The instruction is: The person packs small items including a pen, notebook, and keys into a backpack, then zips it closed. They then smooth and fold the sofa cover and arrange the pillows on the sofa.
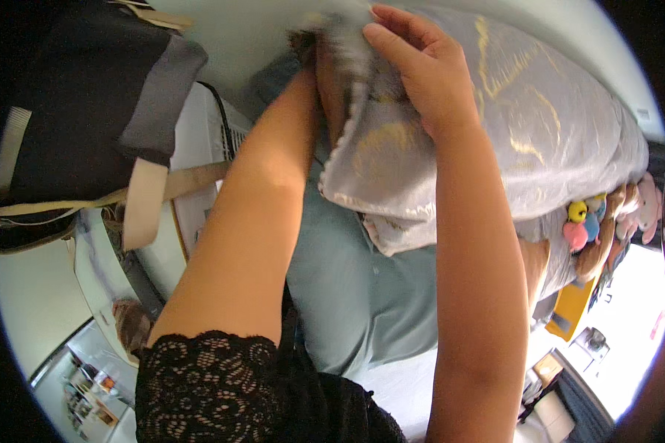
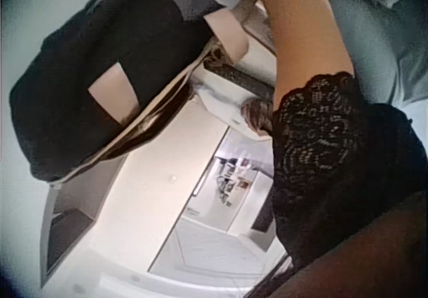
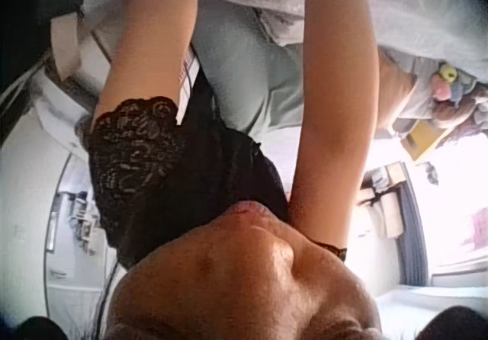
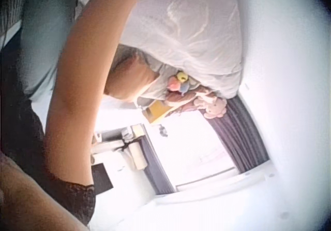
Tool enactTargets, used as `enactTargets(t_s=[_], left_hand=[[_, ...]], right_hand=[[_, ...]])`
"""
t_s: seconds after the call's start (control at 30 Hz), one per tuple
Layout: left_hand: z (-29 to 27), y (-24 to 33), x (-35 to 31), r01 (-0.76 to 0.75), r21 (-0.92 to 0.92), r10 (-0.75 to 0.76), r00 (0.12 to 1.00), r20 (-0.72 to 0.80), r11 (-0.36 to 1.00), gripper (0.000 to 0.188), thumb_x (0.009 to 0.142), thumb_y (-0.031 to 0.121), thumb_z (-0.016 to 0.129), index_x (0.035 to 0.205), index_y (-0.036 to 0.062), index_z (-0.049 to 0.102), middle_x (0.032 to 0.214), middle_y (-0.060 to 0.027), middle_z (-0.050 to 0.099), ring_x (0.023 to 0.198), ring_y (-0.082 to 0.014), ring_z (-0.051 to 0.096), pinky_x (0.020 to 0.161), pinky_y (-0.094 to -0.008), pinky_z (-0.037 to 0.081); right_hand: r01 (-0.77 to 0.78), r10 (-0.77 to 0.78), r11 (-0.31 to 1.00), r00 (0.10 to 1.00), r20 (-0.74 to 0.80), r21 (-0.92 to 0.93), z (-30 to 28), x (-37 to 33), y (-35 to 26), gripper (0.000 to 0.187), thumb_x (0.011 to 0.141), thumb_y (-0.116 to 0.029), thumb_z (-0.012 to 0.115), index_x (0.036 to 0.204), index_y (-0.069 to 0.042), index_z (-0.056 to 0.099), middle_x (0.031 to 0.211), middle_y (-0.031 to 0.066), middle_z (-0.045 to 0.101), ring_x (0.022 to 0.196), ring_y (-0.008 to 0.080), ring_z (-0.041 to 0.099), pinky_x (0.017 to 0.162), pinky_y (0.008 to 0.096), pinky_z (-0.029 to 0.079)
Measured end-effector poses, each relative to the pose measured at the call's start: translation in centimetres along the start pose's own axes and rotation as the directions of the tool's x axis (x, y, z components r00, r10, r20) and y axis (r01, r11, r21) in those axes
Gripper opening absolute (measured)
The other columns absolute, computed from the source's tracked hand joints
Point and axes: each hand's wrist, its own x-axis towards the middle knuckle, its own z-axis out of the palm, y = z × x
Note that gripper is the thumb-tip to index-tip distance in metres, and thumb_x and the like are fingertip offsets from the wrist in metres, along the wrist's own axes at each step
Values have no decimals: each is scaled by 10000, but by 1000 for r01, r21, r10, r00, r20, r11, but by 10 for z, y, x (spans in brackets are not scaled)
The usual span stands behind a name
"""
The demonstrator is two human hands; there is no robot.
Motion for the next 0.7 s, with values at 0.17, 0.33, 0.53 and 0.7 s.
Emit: enactTargets(t_s=[0.17,0.33,0.53,0.7], left_hand=[[-29,-22,-2,-42,128,37,999,39,991,261,869,253,552,924,10,630,902,-169,614,832,-323,571,722,-434,431],[-33,-27,1,-100,168,90,994,64,981,262,868,253,553,941,11,621,923,-168,605,851,-326,560,738,-437,421],[-82,-48,-1,-125,248,125,992,16,961,265,867,253,554,961,12,611,948,-167,594,875,-330,546,757,-440,409],[-83,-61,-13,-137,221,135,991,25,966,270,866,254,554,977,13,603,969,-166,585,895,-333,535,773,-443,398]], right_hand=[[-245,319,859,943,-95,450,-54,-122,24,251,838,-166,648,1019,7,637,881,48,660,797,131,604,730,271,489],[-878,705,438,470,-531,-195,-135,-408,200,335,780,-238,704,1046,-50,626,905,108,649,823,214,618,766,319,497],[-610,345,297,786,-513,-735,-94,-447,274,500,691,-249,731,1136,-92,566,1090,170,573,1038,330,527,889,439,433],[-508,360,243,838,-410,-826,-99,-426,353,152,737,-128,632,870,-64,595,915,116,594,875,313,558,762,448,443]])
